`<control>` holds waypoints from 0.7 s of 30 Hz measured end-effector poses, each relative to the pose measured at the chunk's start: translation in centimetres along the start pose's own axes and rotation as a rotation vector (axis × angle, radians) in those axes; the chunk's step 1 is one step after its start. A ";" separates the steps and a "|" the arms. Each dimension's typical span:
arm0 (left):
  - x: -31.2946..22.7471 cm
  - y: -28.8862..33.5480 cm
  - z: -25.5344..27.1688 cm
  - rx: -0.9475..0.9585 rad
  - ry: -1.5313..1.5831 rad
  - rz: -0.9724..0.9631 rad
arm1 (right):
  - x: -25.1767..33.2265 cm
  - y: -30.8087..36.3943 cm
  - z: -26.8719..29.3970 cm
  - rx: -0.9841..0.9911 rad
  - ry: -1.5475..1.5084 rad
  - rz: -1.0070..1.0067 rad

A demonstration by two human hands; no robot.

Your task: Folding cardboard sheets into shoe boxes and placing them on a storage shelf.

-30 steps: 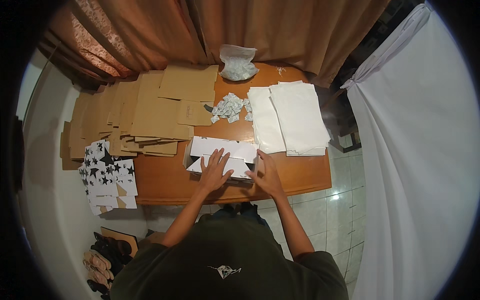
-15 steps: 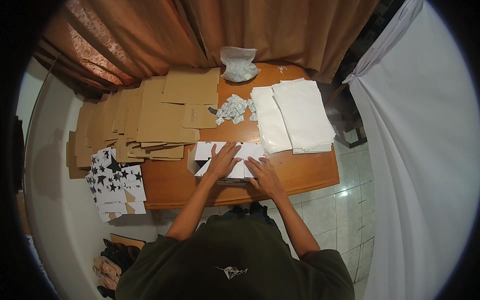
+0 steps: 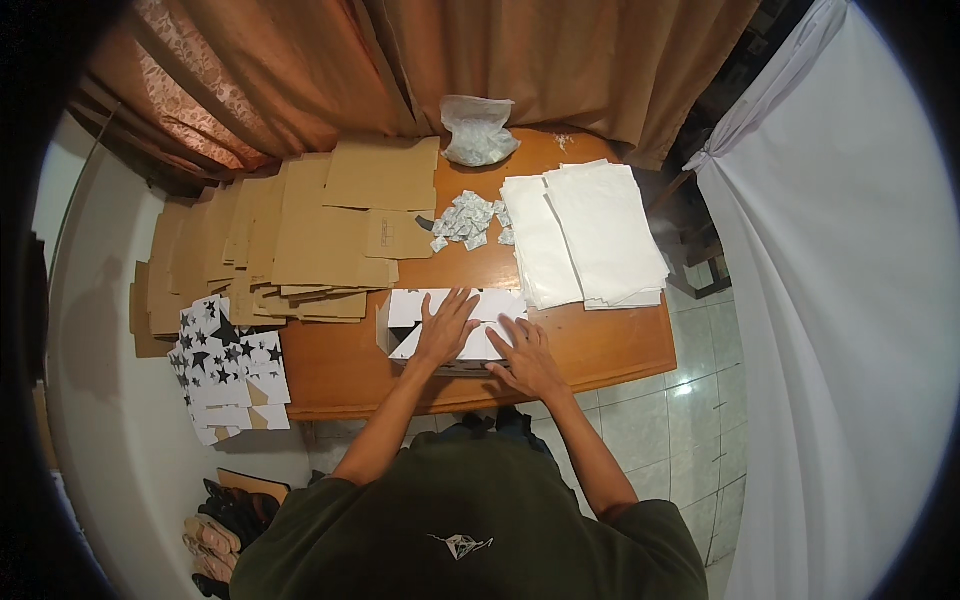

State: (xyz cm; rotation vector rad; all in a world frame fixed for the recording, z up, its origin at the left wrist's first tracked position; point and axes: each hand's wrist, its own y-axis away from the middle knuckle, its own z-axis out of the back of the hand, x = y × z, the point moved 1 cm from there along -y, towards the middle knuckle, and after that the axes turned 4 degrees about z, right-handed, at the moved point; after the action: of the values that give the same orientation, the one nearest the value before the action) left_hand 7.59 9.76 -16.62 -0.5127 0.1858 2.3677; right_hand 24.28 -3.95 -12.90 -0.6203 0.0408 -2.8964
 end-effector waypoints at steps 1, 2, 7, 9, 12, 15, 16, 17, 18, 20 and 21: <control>0.1 0.1 -0.1 -0.002 0.016 0.002 | 0.0 0.0 -0.4 0.000 -0.001 0.002; 0.0 0.2 -0.1 -0.005 0.032 0.002 | -0.1 0.0 -0.8 -0.033 0.041 -0.008; -0.2 1.2 0.0 -0.025 0.079 0.018 | -0.3 -0.6 -1.8 -0.066 0.021 -0.005; -0.8 1.4 1.3 0.005 0.131 0.019 | -0.4 -0.5 -2.1 -0.023 -0.044 -0.031; -2.1 2.1 5.7 -0.027 0.367 0.001 | -0.7 -0.2 -2.3 -0.056 -0.038 0.002; -2.2 3.7 11.5 -0.199 0.461 0.013 | -0.8 0.1 -2.3 -0.056 -0.059 0.000; -1.7 4.3 13.1 -0.258 0.507 0.047 | -0.8 0.2 -2.2 -0.051 -0.069 -0.020; -0.7 5.0 14.2 -0.321 0.560 0.110 | -0.5 0.1 -2.0 -0.042 -0.097 -0.026; 0.4 5.5 14.6 -0.323 0.555 0.120 | -0.5 0.2 -2.0 -0.037 -0.104 -0.019; 2.7 6.7 15.5 -0.456 0.670 0.278 | -0.4 0.3 -1.9 -0.062 -0.112 -0.030; 4.1 7.6 15.1 -0.463 0.666 0.288 | -0.4 0.1 -2.1 -0.067 -0.106 -0.029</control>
State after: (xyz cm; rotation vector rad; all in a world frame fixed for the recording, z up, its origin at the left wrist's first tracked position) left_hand -4.97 10.67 -4.61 -1.5849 0.0009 2.4252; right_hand 23.78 -4.05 -14.93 -0.7907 0.1155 -2.8948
